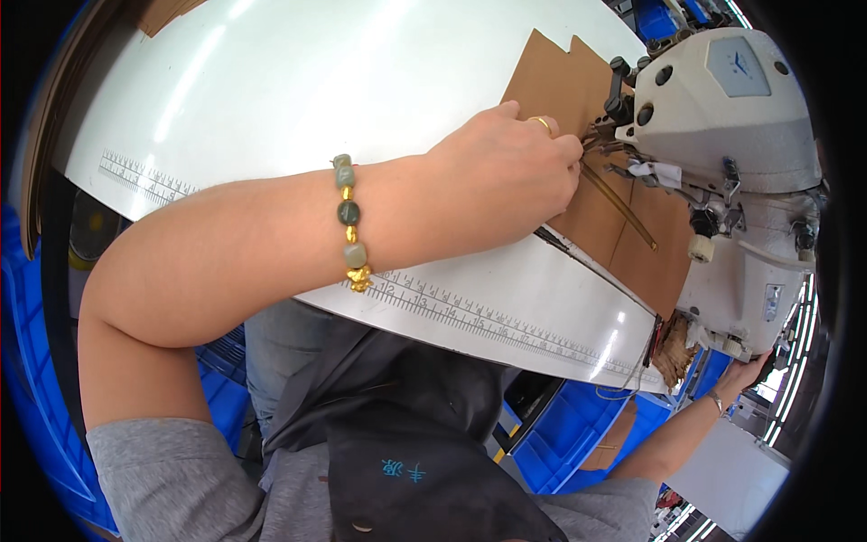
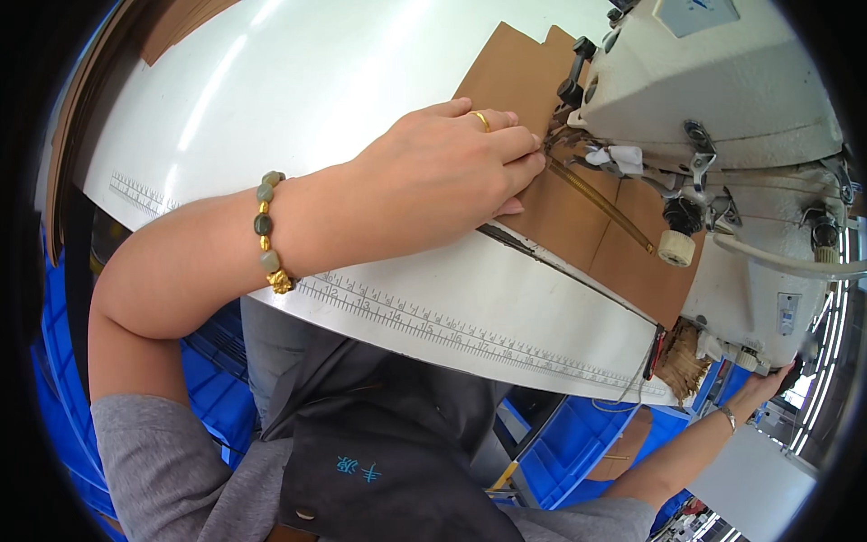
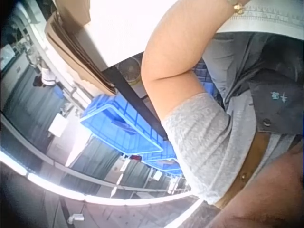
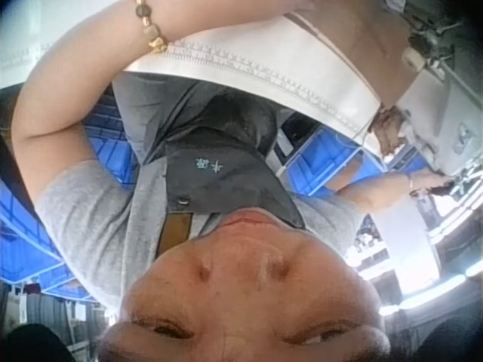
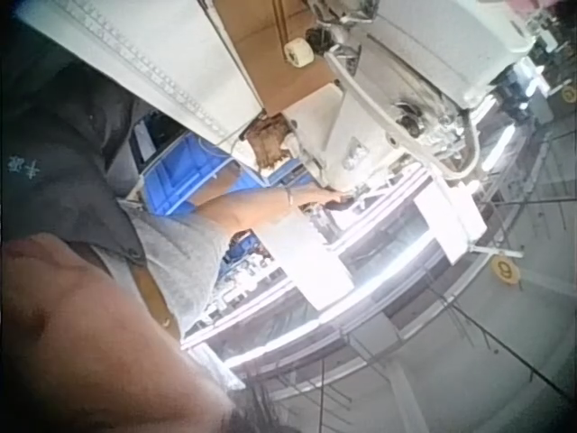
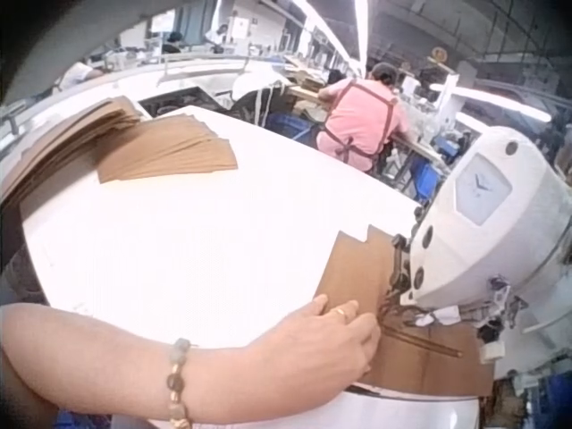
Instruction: The recorder is using a sewing machine to sew a zipper and panels for a leather pouch.
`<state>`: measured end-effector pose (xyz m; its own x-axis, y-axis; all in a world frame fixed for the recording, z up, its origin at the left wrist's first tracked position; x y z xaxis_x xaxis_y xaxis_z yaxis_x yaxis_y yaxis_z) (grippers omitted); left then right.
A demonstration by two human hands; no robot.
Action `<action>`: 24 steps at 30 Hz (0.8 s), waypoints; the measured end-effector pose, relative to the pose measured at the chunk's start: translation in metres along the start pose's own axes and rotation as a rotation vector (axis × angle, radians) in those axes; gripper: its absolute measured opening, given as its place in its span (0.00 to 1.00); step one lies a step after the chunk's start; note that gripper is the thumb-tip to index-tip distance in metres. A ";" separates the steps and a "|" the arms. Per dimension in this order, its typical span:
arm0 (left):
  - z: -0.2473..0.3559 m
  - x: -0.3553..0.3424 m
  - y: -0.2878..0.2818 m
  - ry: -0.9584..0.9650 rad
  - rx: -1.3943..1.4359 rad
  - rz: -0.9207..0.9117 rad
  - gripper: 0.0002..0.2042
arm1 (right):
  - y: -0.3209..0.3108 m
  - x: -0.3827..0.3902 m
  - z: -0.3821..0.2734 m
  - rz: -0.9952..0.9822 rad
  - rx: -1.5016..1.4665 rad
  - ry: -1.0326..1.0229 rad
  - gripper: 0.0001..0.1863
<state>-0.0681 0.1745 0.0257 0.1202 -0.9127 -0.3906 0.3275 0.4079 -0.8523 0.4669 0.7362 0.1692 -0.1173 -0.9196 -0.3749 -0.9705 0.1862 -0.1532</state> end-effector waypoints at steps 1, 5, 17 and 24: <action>0.000 0.000 0.002 -0.007 0.006 -0.032 0.20 | 0.002 0.005 0.007 -0.014 -0.005 0.027 0.27; -0.001 -0.001 0.002 0.007 -0.011 -0.007 0.20 | 0.009 0.026 0.021 -0.014 -0.197 -0.194 0.24; 0.011 -0.001 -0.001 0.035 -0.022 0.018 0.21 | 0.166 0.347 -0.122 -0.194 0.454 -1.256 0.17; 0.013 -0.007 -0.012 0.018 0.076 0.040 0.18 | 0.306 0.465 -0.135 -0.895 0.459 -1.234 0.08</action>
<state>-0.0609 0.1754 0.0424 0.1185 -0.8947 -0.4306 0.3927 0.4405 -0.8073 0.0873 0.3195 0.0713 0.8879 0.0051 -0.4600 -0.4595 0.0570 -0.8864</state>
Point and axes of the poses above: each hand's wrist, its own x-axis away from the middle knuckle, its own y-axis out of the palm, z = x × y, the point moved 4 cm from there along -x, towards the middle knuckle, and after that the axes turned 12 degrees about x, right-handed, at the moved point
